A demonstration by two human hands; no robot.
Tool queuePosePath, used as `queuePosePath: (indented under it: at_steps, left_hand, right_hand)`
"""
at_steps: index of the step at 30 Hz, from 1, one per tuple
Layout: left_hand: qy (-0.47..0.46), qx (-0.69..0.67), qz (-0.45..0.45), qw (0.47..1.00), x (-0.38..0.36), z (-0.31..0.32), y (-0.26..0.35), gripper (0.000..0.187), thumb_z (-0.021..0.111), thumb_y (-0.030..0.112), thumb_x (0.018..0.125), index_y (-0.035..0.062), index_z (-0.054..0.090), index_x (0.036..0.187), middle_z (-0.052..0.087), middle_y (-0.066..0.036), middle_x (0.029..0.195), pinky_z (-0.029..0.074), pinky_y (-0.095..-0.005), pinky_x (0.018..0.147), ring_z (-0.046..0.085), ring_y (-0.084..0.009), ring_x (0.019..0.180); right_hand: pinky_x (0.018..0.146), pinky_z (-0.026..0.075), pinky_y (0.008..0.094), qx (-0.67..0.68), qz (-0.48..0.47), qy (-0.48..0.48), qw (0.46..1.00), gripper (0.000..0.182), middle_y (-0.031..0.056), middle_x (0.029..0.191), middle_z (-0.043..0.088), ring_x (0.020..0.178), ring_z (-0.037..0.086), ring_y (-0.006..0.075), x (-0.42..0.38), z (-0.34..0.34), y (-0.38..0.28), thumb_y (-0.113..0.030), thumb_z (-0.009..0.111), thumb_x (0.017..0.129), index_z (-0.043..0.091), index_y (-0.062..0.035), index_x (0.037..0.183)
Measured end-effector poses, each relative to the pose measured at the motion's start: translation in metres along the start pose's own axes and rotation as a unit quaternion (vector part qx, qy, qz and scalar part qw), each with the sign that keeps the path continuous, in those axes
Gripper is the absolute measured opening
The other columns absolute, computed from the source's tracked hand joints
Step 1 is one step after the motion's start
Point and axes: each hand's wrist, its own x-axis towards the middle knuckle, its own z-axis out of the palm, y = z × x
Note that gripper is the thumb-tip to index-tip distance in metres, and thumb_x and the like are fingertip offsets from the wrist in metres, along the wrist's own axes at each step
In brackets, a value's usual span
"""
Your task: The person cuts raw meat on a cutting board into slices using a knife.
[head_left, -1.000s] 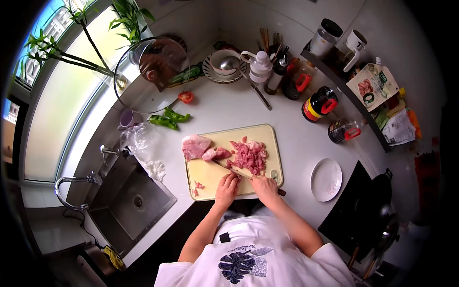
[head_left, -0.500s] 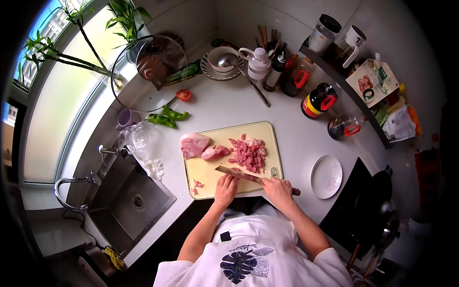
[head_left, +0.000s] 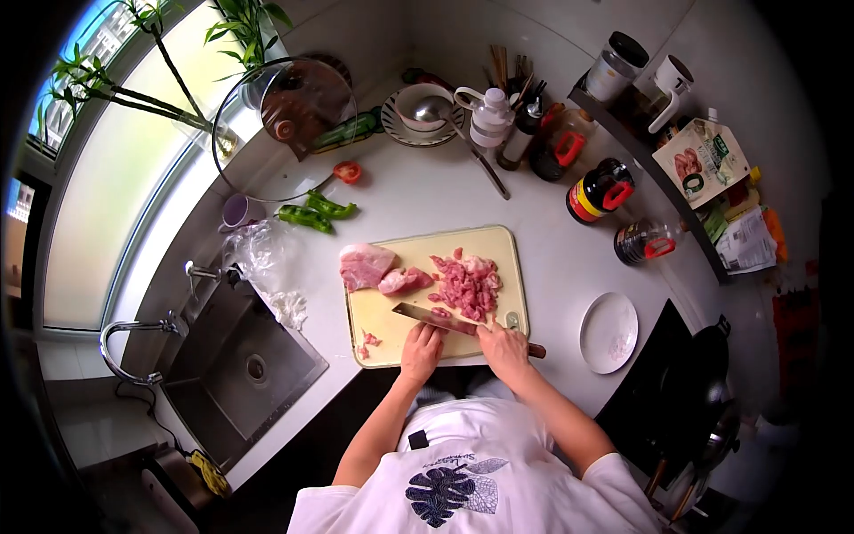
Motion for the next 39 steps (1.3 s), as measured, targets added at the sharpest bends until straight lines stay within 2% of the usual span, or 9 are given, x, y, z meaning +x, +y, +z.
queuePosePath:
  at_steps: [5, 11, 18, 22, 24, 26, 30, 34, 39]
  left_hand:
    - [0.022, -0.024, 0.007, 0.999, 0.010, -0.009, 0.007, 0.034, 0.065, 0.002, 0.075, 0.0049, 0.065, 0.109, 0.062, -0.012, 0.117, 0.048, -0.0416, 0.096, 0.057, -0.0323, 0.113]
    - [0.012, -0.008, 0.025, 1.000, 0.006, -0.005, 0.004, 0.039, 0.066, 0.002, 0.075, 0.0058, 0.064, 0.114, 0.061, -0.010, 0.122, 0.048, -0.0400, 0.099, 0.056, -0.0293, 0.117]
    - [0.018, 0.022, 0.012, 1.000, -0.007, -0.024, 0.008, 0.045, 0.067, 0.003, 0.074, 0.0081, 0.065, 0.119, 0.061, -0.009, 0.119, 0.047, -0.0428, 0.095, 0.057, -0.0295, 0.113]
    - [0.020, 0.011, 0.006, 1.000, -0.013, -0.033, 0.008, 0.047, 0.067, 0.003, 0.075, 0.0081, 0.064, 0.121, 0.061, -0.009, 0.118, 0.047, -0.0440, 0.095, 0.057, -0.0302, 0.112]
    - [0.037, -0.015, -0.005, 0.999, -0.007, -0.030, 0.009, 0.044, 0.066, 0.001, 0.075, 0.0064, 0.065, 0.118, 0.063, -0.010, 0.115, 0.046, -0.0445, 0.095, 0.058, -0.0317, 0.110]
    - [0.030, -0.014, 0.000, 0.999, 0.000, -0.018, 0.009, 0.044, 0.066, 0.003, 0.077, 0.0064, 0.064, 0.121, 0.062, -0.010, 0.118, 0.046, -0.0437, 0.096, 0.057, -0.0310, 0.112]
    - [0.012, -0.003, 0.017, 1.000, 0.009, -0.005, 0.010, 0.044, 0.067, 0.006, 0.079, 0.0060, 0.063, 0.123, 0.060, -0.010, 0.124, 0.045, -0.0419, 0.098, 0.055, -0.0304, 0.117]
    - [-0.009, 0.014, -0.002, 1.000, 0.001, -0.002, 0.004, 0.033, 0.067, 0.007, 0.079, 0.0034, 0.064, 0.112, 0.060, -0.012, 0.116, 0.046, -0.0431, 0.095, 0.054, -0.0323, 0.112]
    - [0.004, 0.006, 0.008, 1.000, 0.005, 0.001, 0.004, 0.030, 0.067, 0.007, 0.078, 0.0030, 0.064, 0.108, 0.060, -0.013, 0.111, 0.047, -0.0440, 0.093, 0.055, -0.0330, 0.108]
  right_hand:
    - [0.062, 0.054, 0.0474, 0.007, 0.067, -0.053, 0.996, 0.012, 0.0160, 0.079, 0.066, 0.070, 0.070, 0.0349, -0.031, -0.005, 0.031, -0.016, 0.055, 0.092, 0.063, -0.0083, 0.088]
    - [0.066, 0.055, 0.0476, 0.011, 0.061, -0.030, 0.998, 0.019, 0.0156, 0.079, 0.068, 0.073, 0.070, 0.0361, 0.025, 0.021, -0.015, -0.026, 0.061, 0.093, 0.066, -0.0083, 0.089]
    - [0.065, 0.052, 0.0478, 0.130, 0.158, -0.055, 0.977, 0.029, 0.0193, 0.076, 0.067, 0.074, 0.066, 0.0398, -0.018, -0.011, 0.042, -0.029, 0.060, 0.095, 0.067, -0.0033, 0.083]
    - [0.064, 0.051, 0.0480, 0.130, 0.176, -0.061, 0.974, 0.029, 0.0205, 0.076, 0.066, 0.073, 0.064, 0.0422, -0.025, -0.033, 0.033, -0.029, 0.062, 0.094, 0.067, -0.0024, 0.083]
    - [0.061, 0.050, 0.0497, 0.198, 0.120, 0.045, 0.972, 0.028, 0.0202, 0.073, 0.066, 0.068, 0.064, 0.0412, -0.022, -0.030, 0.023, -0.031, 0.062, 0.095, 0.067, -0.0051, 0.085]
    - [0.061, 0.051, 0.0489, 0.202, 0.109, 0.063, 0.971, 0.027, 0.0179, 0.072, 0.066, 0.068, 0.065, 0.0398, -0.013, -0.023, 0.019, -0.030, 0.062, 0.094, 0.067, -0.0056, 0.084]
    - [0.060, 0.053, 0.0463, 0.096, 0.046, 0.015, 0.994, 0.021, 0.0146, 0.073, 0.066, 0.066, 0.067, 0.0356, -0.005, -0.033, 0.016, -0.027, 0.064, 0.092, 0.066, -0.0077, 0.084]
    - [0.061, 0.053, 0.0459, 0.006, 0.042, -0.077, 0.996, 0.015, 0.0112, 0.080, 0.067, 0.068, 0.069, 0.0344, -0.023, -0.037, 0.025, -0.027, 0.065, 0.090, 0.068, -0.0115, 0.091]
    - [0.062, 0.053, 0.0467, -0.004, 0.038, -0.064, 0.997, 0.014, 0.0132, 0.077, 0.066, 0.069, 0.069, 0.0347, -0.007, 0.001, 0.010, -0.023, 0.063, 0.090, 0.065, -0.0091, 0.088]
